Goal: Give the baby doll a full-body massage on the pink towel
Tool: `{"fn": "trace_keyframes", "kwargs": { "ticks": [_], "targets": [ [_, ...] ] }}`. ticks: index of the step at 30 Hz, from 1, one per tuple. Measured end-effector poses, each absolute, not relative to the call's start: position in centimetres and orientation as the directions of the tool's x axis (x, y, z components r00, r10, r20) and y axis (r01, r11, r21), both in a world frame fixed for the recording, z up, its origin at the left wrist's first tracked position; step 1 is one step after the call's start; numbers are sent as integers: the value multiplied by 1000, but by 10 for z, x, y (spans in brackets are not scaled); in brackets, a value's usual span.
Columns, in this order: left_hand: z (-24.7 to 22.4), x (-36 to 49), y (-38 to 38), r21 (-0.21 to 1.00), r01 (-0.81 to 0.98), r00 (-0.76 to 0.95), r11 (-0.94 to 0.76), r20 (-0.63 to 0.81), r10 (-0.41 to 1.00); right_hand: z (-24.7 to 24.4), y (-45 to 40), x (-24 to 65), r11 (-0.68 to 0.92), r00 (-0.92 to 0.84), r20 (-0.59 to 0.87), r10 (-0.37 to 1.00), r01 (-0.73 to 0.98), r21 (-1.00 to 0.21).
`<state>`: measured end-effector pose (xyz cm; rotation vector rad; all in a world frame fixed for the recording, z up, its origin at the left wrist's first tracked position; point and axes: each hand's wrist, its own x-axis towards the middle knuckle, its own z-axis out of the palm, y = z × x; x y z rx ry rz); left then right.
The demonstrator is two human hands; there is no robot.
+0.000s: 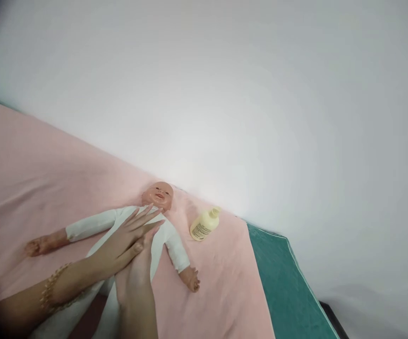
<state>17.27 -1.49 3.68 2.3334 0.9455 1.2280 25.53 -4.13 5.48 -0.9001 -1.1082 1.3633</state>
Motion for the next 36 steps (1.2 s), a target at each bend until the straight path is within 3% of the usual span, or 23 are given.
{"fn": "trace_keyframes", "kwargs": {
  "ticks": [2, 5, 9, 12, 16, 23, 26, 30, 36],
  "targets": [
    [38, 165, -4, 598, 403, 414, -693, 556, 721, 55, -43, 260, -19, -192, 44, 980, -319, -948],
    [39, 157, 13, 743, 360, 295, -565, 484, 824, 59, -45, 275, -66, -329, 29, 944, -273, -960],
    [42, 142, 27, 889, 234, 57, -393, 390, 919, 68, -46, 297, 127, -451, 59, 890, 123, -984],
    [45, 133, 29, 931, 204, -63, -304, 322, 945, 67, -42, 301, 315, -527, 59, 848, 412, -855],
    [42, 133, 31, 966, 132, -69, -224, 234, 970, 57, -33, 297, 389, -501, 53, 864, 598, -701],
    [43, 139, 27, 961, 150, 39, -233, 230, 972, 40, -24, 310, 278, -292, 73, 954, 761, -586],
    [56, 135, 16, 897, 212, 305, -388, 317, 898, 37, -22, 322, 222, -241, 49, 969, 772, -595],
    [71, 139, -2, 778, 196, 716, -596, 302, 630, 36, -19, 340, 146, -160, 36, 986, 755, -639],
    [51, 162, -11, 693, 174, 770, -700, 348, 536, 37, -15, 356, 43, 104, 121, 987, 558, -829]
  ]
}}
